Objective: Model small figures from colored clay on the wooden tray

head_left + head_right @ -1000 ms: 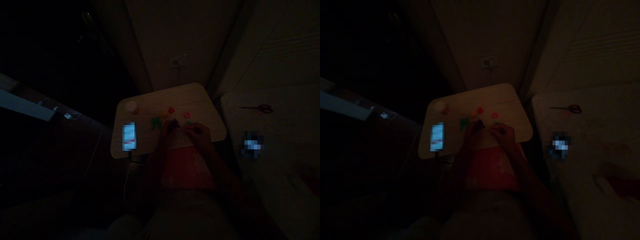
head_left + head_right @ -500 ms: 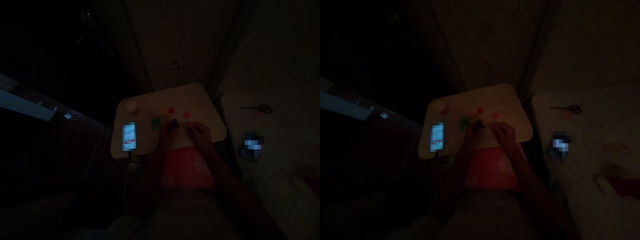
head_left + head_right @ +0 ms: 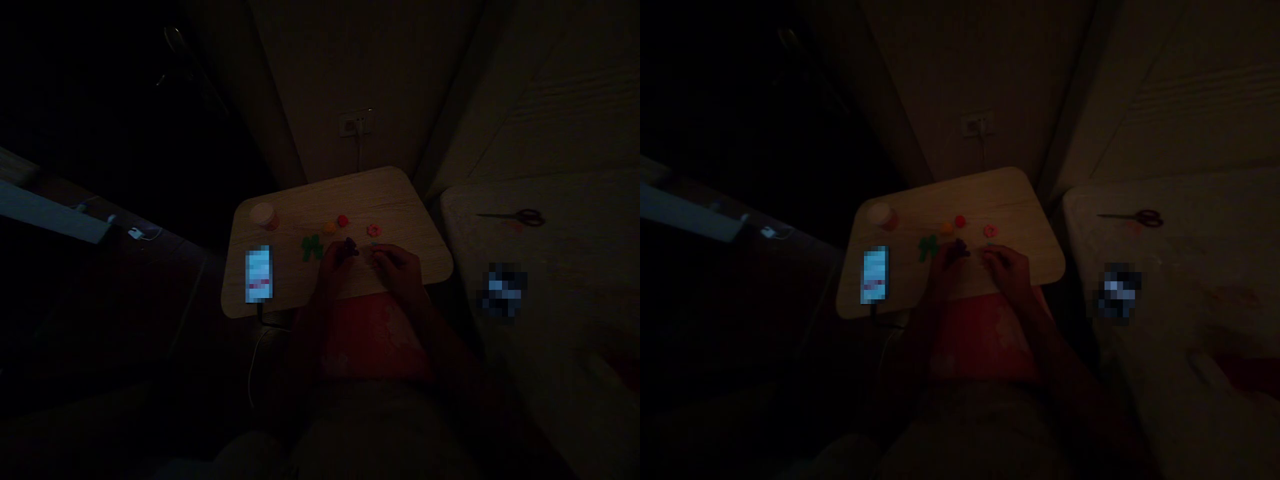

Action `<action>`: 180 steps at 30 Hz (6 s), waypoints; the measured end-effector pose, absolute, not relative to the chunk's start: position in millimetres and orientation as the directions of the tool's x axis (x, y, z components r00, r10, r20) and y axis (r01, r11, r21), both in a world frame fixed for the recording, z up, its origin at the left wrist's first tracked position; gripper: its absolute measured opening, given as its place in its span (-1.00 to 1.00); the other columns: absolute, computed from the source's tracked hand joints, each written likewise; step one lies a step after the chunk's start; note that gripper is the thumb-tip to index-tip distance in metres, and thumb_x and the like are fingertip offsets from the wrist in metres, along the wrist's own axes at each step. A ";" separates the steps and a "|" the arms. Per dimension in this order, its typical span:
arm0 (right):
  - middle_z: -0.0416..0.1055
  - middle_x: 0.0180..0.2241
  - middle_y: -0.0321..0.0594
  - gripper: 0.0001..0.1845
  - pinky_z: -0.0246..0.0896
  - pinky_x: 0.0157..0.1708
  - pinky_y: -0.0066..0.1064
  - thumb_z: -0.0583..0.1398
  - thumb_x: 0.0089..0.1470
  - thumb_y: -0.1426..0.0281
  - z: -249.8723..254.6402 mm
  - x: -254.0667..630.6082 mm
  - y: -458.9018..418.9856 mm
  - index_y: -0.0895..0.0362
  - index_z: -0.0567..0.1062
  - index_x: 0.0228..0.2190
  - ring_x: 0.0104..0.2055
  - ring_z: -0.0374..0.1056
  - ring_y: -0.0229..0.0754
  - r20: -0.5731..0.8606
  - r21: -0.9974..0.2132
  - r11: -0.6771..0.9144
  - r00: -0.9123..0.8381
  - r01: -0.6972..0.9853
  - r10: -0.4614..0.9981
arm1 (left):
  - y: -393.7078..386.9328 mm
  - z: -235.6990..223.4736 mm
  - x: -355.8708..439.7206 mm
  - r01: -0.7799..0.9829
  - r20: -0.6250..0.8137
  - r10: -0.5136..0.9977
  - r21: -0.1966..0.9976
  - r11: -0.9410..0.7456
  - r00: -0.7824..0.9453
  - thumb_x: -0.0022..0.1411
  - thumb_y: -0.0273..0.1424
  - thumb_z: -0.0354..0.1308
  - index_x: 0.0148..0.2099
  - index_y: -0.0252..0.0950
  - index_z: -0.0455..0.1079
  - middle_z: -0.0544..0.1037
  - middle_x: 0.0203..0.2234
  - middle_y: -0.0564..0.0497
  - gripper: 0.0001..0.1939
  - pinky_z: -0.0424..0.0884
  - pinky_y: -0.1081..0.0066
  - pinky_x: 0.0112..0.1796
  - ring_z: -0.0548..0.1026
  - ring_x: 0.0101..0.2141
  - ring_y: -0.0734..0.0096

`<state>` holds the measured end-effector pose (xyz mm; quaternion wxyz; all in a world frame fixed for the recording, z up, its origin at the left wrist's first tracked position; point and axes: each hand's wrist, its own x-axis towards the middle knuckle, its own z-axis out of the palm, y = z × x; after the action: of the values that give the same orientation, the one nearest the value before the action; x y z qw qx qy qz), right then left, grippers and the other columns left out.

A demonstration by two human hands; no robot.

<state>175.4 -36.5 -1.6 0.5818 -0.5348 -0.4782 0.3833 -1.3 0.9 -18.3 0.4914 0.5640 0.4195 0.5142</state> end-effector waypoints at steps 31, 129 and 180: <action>0.60 -0.25 -0.16 -0.84 0.41 -0.26 -0.32 0.34 0.08 0.29 -0.4 180.1 -36.8 0.04 0.69 -0.29 -0.22 0.50 -0.12 0.299 -0.947 0.267 0.184 0.179 0.936 | -0.7 -10.5 -0.2 -0.042 0.137 0.983 0.990 -0.133 0.126 0.09 -0.17 0.37 -0.12 -0.25 0.44 0.59 -0.23 -0.04 -0.62 0.43 0.34 -0.14 0.53 -0.21 0.31; 0.64 -0.36 -0.21 -0.85 0.43 -0.25 -0.28 0.42 -0.08 0.29 0.3 181.7 -37.6 0.06 0.64 -0.41 -0.31 0.53 -0.11 0.113 -0.994 0.112 0.088 0.012 0.990 | -5.2 6.8 -5.8 -0.009 0.078 0.927 0.997 -0.081 0.366 0.03 -0.14 0.40 -0.11 -0.25 0.39 0.49 -0.29 0.01 -0.54 0.30 0.39 -0.22 0.42 -0.27 0.37; 0.64 -0.35 -0.19 -0.79 0.45 -0.23 -0.26 0.34 0.07 0.20 0.2 181.1 -37.5 0.07 0.66 -0.34 -0.32 0.53 -0.11 0.127 -0.991 0.130 0.095 -0.026 0.987 | -5.8 0.8 -0.7 -0.111 -0.042 0.930 0.990 0.089 0.365 0.08 -0.11 0.38 -0.22 -0.27 0.39 0.52 -0.37 0.03 -0.61 0.35 0.40 -0.26 0.43 -0.35 0.45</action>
<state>181.1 -37.5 0.2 0.5619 -0.4814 -0.4992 0.4509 -0.7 -5.8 0.8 0.6304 0.5341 0.3834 0.4128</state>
